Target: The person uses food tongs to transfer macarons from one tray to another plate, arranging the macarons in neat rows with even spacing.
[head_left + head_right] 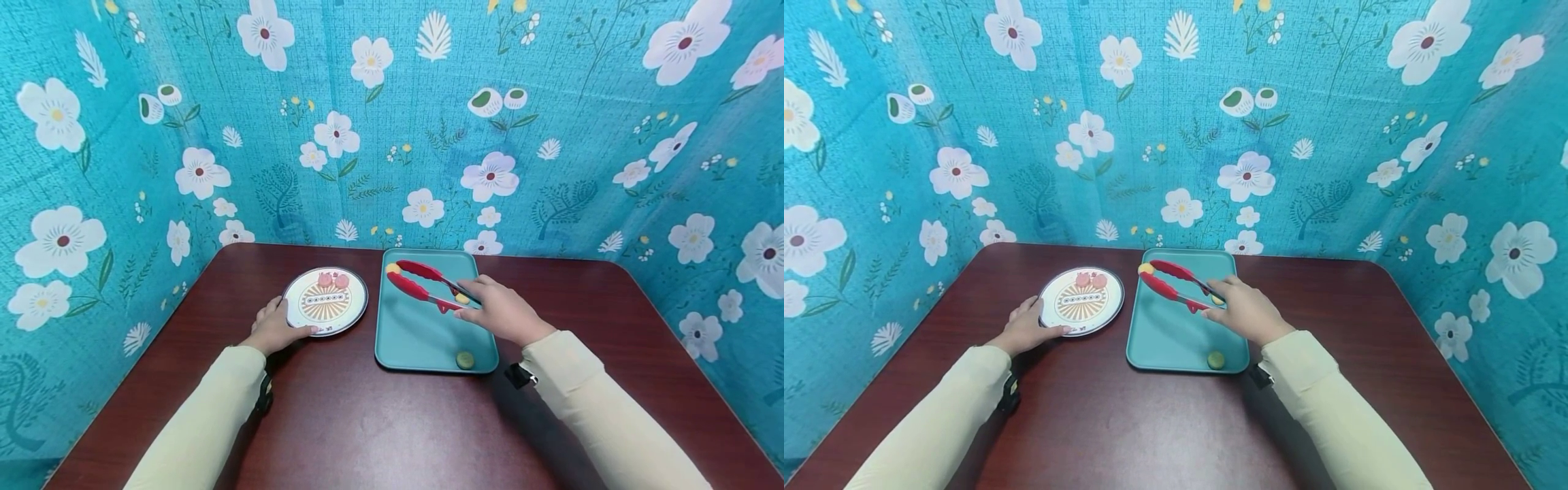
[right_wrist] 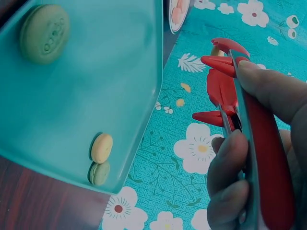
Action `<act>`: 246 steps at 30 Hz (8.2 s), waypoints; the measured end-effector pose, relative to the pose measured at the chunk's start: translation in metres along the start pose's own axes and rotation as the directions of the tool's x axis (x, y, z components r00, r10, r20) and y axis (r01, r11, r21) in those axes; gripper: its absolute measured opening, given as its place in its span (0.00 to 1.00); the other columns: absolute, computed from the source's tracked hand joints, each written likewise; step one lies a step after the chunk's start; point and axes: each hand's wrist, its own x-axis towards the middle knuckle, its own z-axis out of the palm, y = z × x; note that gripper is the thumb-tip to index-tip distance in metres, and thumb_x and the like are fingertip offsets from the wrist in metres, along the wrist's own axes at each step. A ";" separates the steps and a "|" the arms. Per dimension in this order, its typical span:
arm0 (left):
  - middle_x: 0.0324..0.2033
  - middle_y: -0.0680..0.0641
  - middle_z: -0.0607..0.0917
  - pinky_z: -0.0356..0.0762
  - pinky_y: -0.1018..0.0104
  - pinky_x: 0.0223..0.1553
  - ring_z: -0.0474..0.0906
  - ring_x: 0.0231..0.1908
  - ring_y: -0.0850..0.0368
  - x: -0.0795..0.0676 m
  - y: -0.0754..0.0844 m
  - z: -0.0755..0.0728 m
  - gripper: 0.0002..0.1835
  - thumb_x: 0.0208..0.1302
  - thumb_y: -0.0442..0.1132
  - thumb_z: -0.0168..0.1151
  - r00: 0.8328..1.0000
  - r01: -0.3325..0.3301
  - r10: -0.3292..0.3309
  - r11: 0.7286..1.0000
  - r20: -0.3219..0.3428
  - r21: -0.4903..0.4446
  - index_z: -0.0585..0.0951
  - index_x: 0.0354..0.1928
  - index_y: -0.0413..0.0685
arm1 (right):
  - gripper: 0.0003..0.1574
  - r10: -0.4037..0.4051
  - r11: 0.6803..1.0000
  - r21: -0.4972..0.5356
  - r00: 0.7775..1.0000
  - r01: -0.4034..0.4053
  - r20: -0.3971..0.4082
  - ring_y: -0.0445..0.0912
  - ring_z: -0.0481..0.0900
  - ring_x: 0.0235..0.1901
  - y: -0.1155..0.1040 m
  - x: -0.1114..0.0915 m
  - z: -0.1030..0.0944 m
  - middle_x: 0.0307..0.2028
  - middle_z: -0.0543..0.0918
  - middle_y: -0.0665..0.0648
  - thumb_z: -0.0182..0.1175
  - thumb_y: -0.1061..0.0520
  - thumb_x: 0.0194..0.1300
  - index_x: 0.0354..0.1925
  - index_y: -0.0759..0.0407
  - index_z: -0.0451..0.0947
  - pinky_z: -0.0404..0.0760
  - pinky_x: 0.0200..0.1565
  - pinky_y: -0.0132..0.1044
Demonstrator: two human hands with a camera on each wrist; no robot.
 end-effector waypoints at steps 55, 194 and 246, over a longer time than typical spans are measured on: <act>0.71 0.32 0.47 0.49 0.34 0.65 0.44 0.66 0.32 0.005 0.001 0.002 0.62 0.51 0.64 0.67 1.000 0.029 -0.029 0.999 -0.001 -0.032 0.45 0.74 0.36 | 0.44 -0.027 1.000 0.000 0.998 0.027 0.055 0.49 0.77 0.44 -0.050 0.050 0.024 0.50 0.77 0.59 0.68 0.42 0.59 0.68 0.57 0.68 0.81 0.41 0.45; 0.69 0.31 0.50 0.58 0.33 0.61 0.46 0.65 0.31 -0.001 -0.001 0.000 0.59 0.50 0.58 0.70 1.000 0.009 -0.009 0.999 -0.002 -0.035 0.47 0.73 0.35 | 0.43 0.055 0.995 -0.095 0.971 -0.034 0.233 0.49 0.73 0.51 -0.109 0.092 0.077 0.56 0.76 0.58 0.70 0.44 0.57 0.67 0.55 0.69 0.78 0.49 0.46; 0.70 0.30 0.48 0.49 0.32 0.64 0.43 0.66 0.30 0.000 -0.004 0.002 0.62 0.51 0.65 0.66 1.000 -0.023 0.023 0.999 -0.003 -0.029 0.46 0.73 0.33 | 0.54 -0.034 0.999 -0.016 0.999 0.035 0.007 0.44 0.78 0.36 -0.070 0.018 0.013 0.52 0.76 0.57 0.75 0.40 0.48 0.68 0.56 0.67 0.81 0.32 0.37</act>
